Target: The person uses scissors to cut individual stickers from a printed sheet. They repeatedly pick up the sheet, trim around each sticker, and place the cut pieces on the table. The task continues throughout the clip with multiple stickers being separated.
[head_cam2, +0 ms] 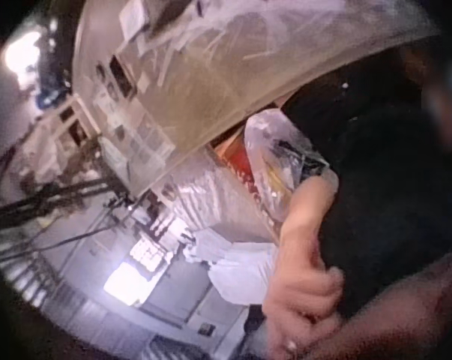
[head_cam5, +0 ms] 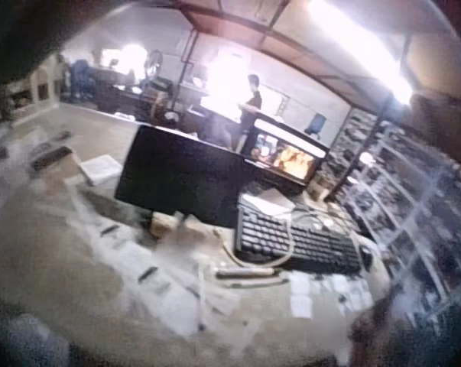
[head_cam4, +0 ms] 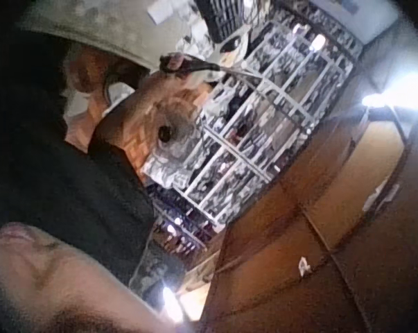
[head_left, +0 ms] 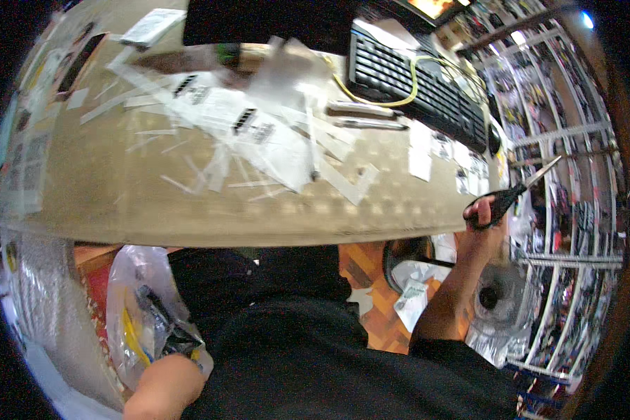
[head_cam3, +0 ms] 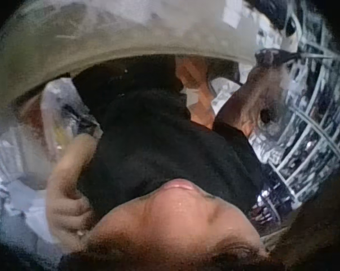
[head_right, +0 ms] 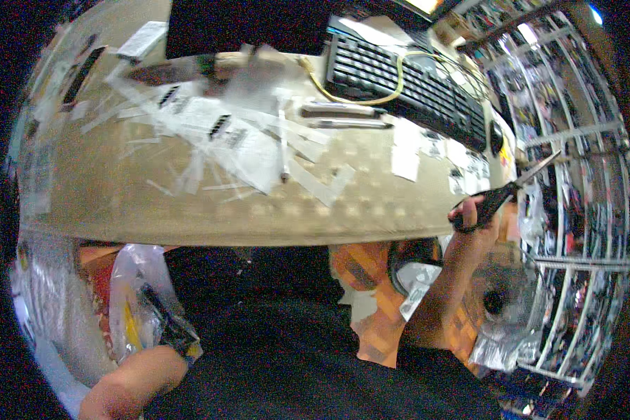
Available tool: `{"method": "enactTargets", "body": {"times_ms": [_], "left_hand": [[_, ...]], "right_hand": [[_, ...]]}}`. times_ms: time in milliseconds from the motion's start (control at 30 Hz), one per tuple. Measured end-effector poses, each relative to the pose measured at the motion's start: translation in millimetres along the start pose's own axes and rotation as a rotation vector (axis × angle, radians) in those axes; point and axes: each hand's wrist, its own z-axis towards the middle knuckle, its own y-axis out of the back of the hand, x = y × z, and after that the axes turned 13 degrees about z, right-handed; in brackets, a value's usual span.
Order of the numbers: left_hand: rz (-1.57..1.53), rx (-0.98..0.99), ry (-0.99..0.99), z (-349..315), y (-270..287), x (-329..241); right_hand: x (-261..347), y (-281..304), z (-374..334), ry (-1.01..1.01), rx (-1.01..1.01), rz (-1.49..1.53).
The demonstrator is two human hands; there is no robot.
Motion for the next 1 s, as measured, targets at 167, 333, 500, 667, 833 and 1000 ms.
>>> {"method": "enactTargets", "body": {"times_ms": [167,333,500,667,833,1000], "left_hand": [[0.299,-0.161,0.653,5,13,88],[0.971,0.361,0.675,19,18,220],[1.386,0.548,0.489,10,4,233],[1.394,0.537,0.495,5,-5,227],[1.247,0.302,0.35,14,-11,224],[1.063,0.326,0.59,14,-7,224]], "right_hand": [[-21,-61,-40,-0.158,0.129,0.081],[-40,-85,-47,-0.248,0.204,0.143],[-52,-105,-57,-0.275,0.271,0.105],[-56,-107,-56,-0.29,0.263,0.058],[-53,-107,-56,-0.29,0.271,0.031],[-53,-108,-58,-0.317,0.26,0.012]]}}
